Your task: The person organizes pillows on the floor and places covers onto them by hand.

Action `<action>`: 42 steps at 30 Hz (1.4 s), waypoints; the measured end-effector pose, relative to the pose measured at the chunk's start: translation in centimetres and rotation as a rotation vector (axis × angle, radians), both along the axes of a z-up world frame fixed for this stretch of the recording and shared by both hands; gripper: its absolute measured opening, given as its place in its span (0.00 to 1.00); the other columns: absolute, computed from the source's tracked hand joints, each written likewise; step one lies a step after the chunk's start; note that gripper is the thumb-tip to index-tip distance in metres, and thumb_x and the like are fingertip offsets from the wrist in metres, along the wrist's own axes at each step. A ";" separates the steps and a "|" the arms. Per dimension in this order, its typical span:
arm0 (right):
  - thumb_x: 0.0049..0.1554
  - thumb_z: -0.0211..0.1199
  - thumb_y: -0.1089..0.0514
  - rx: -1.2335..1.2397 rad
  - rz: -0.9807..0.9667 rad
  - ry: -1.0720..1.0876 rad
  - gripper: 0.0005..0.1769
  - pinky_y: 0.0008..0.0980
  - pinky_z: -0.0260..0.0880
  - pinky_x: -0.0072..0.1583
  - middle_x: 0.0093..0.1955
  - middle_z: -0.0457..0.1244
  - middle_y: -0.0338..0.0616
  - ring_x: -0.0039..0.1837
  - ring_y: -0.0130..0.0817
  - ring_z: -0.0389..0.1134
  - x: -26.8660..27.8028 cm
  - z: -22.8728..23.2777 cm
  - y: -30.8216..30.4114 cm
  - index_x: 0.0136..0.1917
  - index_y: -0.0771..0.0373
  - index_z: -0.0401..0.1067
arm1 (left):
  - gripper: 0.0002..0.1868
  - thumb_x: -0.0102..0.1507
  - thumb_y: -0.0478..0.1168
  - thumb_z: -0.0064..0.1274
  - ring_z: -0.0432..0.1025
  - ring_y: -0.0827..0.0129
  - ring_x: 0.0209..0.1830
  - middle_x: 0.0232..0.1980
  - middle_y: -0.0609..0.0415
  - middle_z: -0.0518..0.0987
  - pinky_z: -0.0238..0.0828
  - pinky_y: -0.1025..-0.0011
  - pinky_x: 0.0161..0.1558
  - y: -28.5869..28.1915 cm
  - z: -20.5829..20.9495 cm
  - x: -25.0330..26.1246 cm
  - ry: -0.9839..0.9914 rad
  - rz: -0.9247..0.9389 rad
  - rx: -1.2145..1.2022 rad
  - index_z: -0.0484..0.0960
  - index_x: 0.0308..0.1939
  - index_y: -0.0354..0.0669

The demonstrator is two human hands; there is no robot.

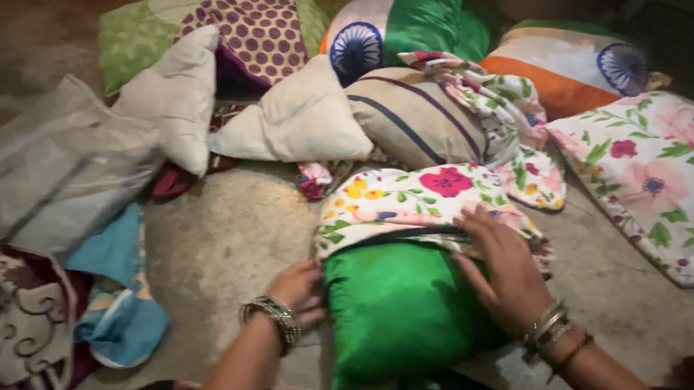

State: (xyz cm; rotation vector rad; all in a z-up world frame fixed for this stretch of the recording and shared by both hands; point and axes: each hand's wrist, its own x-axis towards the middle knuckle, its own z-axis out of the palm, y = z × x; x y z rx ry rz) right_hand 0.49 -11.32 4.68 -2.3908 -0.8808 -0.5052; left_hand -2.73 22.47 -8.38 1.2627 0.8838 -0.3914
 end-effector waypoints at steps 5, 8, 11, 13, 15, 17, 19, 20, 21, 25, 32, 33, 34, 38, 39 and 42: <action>0.59 0.62 0.53 0.048 0.003 -0.083 0.27 0.47 0.57 0.72 0.73 0.59 0.59 0.76 0.56 0.57 3.9 1.3 7.3 0.69 0.65 0.65 | 0.30 0.62 0.63 0.39 0.74 0.54 0.47 0.55 0.52 0.81 0.72 0.46 0.47 -3.6 6.3 -0.3 0.073 0.015 -0.147 0.78 0.62 0.59; 0.61 0.59 0.50 0.034 0.017 -0.160 0.30 0.52 0.55 0.72 0.75 0.57 0.61 0.77 0.58 0.54 5.8 0.4 10.4 0.72 0.67 0.63 | 0.40 0.61 0.73 0.32 0.76 0.46 0.52 0.59 0.44 0.81 0.68 0.39 0.51 -3.8 8.5 -0.9 0.133 -0.002 -0.265 0.79 0.63 0.55; 0.61 0.56 0.45 -0.398 -0.114 -0.073 0.28 0.58 0.54 0.68 0.72 0.59 0.52 0.73 0.51 0.56 4.9 -2.9 12.7 0.71 0.56 0.66 | 0.46 0.61 0.79 0.28 0.71 0.39 0.57 0.66 0.40 0.74 0.64 0.33 0.56 -3.3 7.7 -0.9 0.203 -0.029 -0.282 0.72 0.68 0.55; 0.61 0.54 0.44 -0.408 -0.179 -0.084 0.25 0.56 0.54 0.68 0.71 0.61 0.48 0.74 0.49 0.57 4.5 -4.0 13.2 0.69 0.53 0.67 | 0.42 0.64 0.75 0.27 0.63 0.35 0.63 0.76 0.43 0.61 0.62 0.28 0.63 -3.7 5.9 -0.1 0.192 -0.019 -0.204 0.58 0.76 0.61; 0.61 0.53 0.44 -0.448 -0.240 -0.104 0.23 0.55 0.54 0.69 0.69 0.63 0.44 0.74 0.46 0.58 4.2 -3.7 13.4 0.67 0.50 0.69 | 0.40 0.62 0.73 0.32 0.69 0.42 0.56 0.73 0.43 0.69 0.66 0.34 0.55 -4.1 3.8 0.3 0.098 -0.039 -0.247 0.66 0.72 0.59; 0.60 0.52 0.44 -0.514 -0.295 -0.132 0.20 0.54 0.55 0.70 0.66 0.65 0.40 0.74 0.43 0.59 4.0 -2.3 13.8 0.63 0.48 0.70 | 0.35 0.63 0.67 0.39 0.73 0.46 0.51 0.68 0.42 0.74 0.71 0.39 0.48 -4.4 2.5 1.2 0.033 -0.025 -0.240 0.71 0.68 0.55; 0.60 0.51 0.44 -0.456 -0.334 0.021 0.19 0.50 0.57 0.71 0.65 0.65 0.35 0.74 0.38 0.60 2.8 -0.5 13.8 0.62 0.44 0.71 | 0.26 0.67 0.56 0.46 0.74 0.48 0.47 0.62 0.38 0.74 0.79 0.43 0.43 -4.7 1.9 2.1 0.008 0.023 -0.183 0.71 0.66 0.50; 0.60 0.51 0.44 -0.427 -0.351 0.100 0.19 0.48 0.58 0.71 0.65 0.65 0.33 0.73 0.35 0.60 2.1 0.3 14.1 0.62 0.42 0.71 | 0.22 0.67 0.51 0.48 0.76 0.51 0.44 0.56 0.42 0.77 0.79 0.47 0.40 -5.0 1.9 2.6 -0.100 0.051 -0.238 0.75 0.61 0.48; 0.59 0.53 0.43 -0.403 -0.352 0.104 0.22 0.54 0.55 0.72 0.67 0.63 0.35 0.74 0.38 0.57 1.4 0.8 14.6 0.65 0.43 0.69 | 0.18 0.66 0.47 0.49 0.77 0.55 0.41 0.51 0.45 0.79 0.79 0.50 0.36 -5.3 2.1 3.0 -0.203 0.081 -0.293 0.78 0.57 0.46; 0.45 0.66 0.38 -0.367 -0.341 0.232 0.51 0.75 0.41 0.68 0.79 0.46 0.47 0.80 0.55 0.40 -1.7 2.4 15.9 0.78 0.43 0.51 | 0.09 0.68 0.46 0.50 0.72 0.58 0.30 0.37 0.49 0.81 0.67 0.57 0.32 -5.8 3.6 2.9 -0.238 -0.030 0.058 0.82 0.45 0.50; 0.38 0.75 0.48 -0.310 -0.406 0.340 0.69 0.80 0.38 0.69 0.87 0.30 0.45 0.84 0.58 0.27 -2.6 2.6 15.0 0.83 0.38 0.36 | 0.12 0.65 0.44 0.57 0.74 0.64 0.45 0.45 0.51 0.82 0.70 0.66 0.49 -7.4 3.9 3.5 -0.846 0.166 0.668 0.84 0.44 0.40; 0.39 0.75 0.49 -0.266 -0.420 0.357 0.67 0.80 0.39 0.69 0.86 0.31 0.43 0.84 0.57 0.27 -2.2 2.4 14.8 0.82 0.37 0.36 | 0.12 0.65 0.42 0.55 0.74 0.67 0.47 0.47 0.53 0.82 0.70 0.68 0.50 -8.0 4.9 3.5 -0.934 0.216 0.548 0.83 0.48 0.38; 0.41 0.74 0.51 -0.222 -0.434 0.374 0.66 0.80 0.41 0.70 0.86 0.31 0.40 0.85 0.56 0.28 -1.8 2.2 14.6 0.82 0.36 0.36 | 0.14 0.66 0.40 0.53 0.75 0.71 0.49 0.50 0.56 0.82 0.70 0.71 0.52 -8.2 6.1 3.4 -1.019 0.265 0.425 0.82 0.52 0.37; 0.43 0.72 0.53 -0.059 -0.538 0.382 0.63 0.82 0.42 0.69 0.86 0.31 0.37 0.85 0.53 0.29 -1.5 1.5 14.5 0.81 0.37 0.36 | 0.15 0.68 0.39 0.49 0.74 0.78 0.45 0.45 0.59 0.84 0.71 0.77 0.49 -8.9 9.4 2.4 -1.028 0.126 0.088 0.81 0.56 0.39; 0.42 0.73 0.52 -0.065 -0.538 0.410 0.64 0.82 0.42 0.68 0.87 0.31 0.37 0.84 0.53 0.29 -1.5 1.6 14.5 0.81 0.36 0.35 | 0.14 0.68 0.39 0.49 0.74 0.79 0.44 0.44 0.61 0.83 0.71 0.77 0.49 -8.7 9.7 2.3 -1.045 0.100 0.092 0.81 0.55 0.39; 0.44 0.71 0.47 -0.141 -0.553 0.509 0.62 0.79 0.42 0.68 0.85 0.34 0.36 0.82 0.48 0.35 -1.2 2.6 14.0 0.82 0.35 0.38 | 0.09 0.71 0.39 0.49 0.66 0.78 0.39 0.38 0.61 0.77 0.65 0.74 0.42 -7.9 9.1 2.7 -0.968 0.085 -0.042 0.79 0.46 0.36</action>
